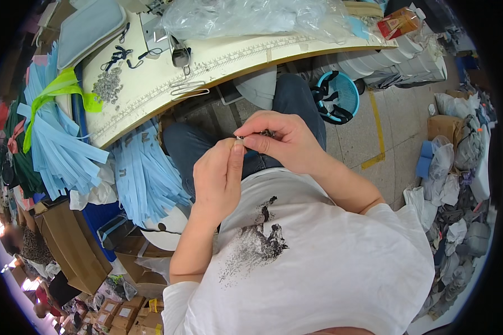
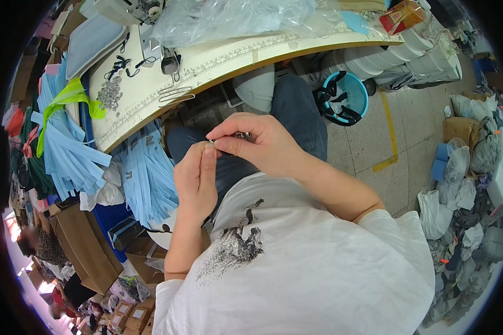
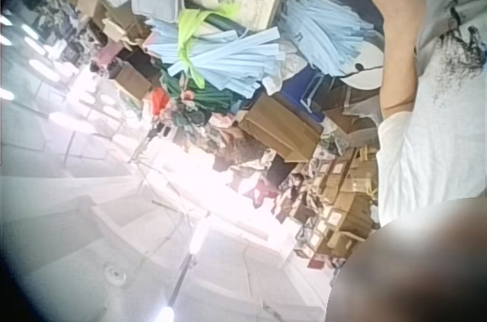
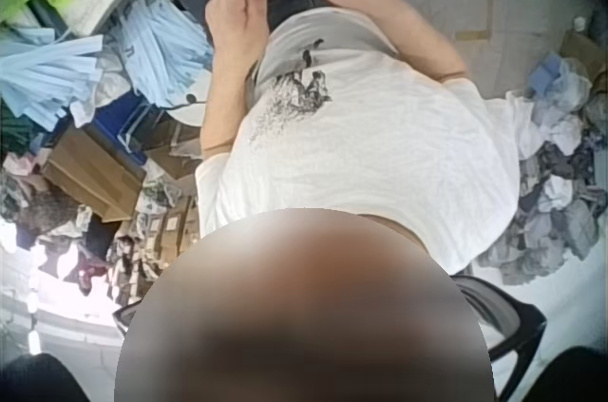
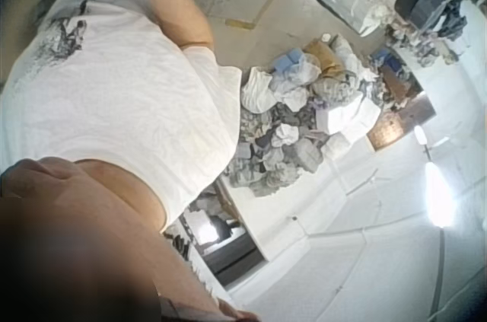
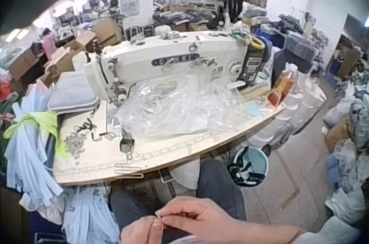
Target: Assembling small metal sliders onto fabric or plastic straps.
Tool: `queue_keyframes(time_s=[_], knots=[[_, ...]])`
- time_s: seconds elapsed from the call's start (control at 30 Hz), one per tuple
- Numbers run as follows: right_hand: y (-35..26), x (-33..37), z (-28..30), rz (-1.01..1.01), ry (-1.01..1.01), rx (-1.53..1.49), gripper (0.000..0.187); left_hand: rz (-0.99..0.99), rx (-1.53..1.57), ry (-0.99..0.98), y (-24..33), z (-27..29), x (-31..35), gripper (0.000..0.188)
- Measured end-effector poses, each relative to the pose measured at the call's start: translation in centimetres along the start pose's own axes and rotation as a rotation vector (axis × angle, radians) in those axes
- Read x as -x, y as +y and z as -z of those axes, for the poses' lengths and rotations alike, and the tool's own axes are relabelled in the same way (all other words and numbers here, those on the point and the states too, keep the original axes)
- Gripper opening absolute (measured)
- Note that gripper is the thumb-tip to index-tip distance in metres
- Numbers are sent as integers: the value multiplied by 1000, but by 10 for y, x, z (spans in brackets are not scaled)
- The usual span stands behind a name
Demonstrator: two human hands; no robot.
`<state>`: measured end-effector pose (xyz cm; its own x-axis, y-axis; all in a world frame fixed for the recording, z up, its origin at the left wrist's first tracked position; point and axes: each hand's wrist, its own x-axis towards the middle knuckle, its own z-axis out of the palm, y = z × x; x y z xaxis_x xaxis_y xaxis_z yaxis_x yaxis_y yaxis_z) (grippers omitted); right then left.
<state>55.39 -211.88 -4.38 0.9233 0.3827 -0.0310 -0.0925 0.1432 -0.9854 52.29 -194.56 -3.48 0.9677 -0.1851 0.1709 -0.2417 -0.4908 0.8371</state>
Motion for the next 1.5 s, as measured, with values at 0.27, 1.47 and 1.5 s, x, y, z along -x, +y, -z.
queue_keyframes(time_s=[0.27,1.47,1.5], knots=[[5,-6,6,14,-52,42,15,170,100,-1,15,3,-1,17],[9,-1,8,-221,108,-446,10,-158,75,191,-13,-10,-9,23],[11,-1,7,-221,107,-446,10,-162,139,212,-13,-11,-9,22]])
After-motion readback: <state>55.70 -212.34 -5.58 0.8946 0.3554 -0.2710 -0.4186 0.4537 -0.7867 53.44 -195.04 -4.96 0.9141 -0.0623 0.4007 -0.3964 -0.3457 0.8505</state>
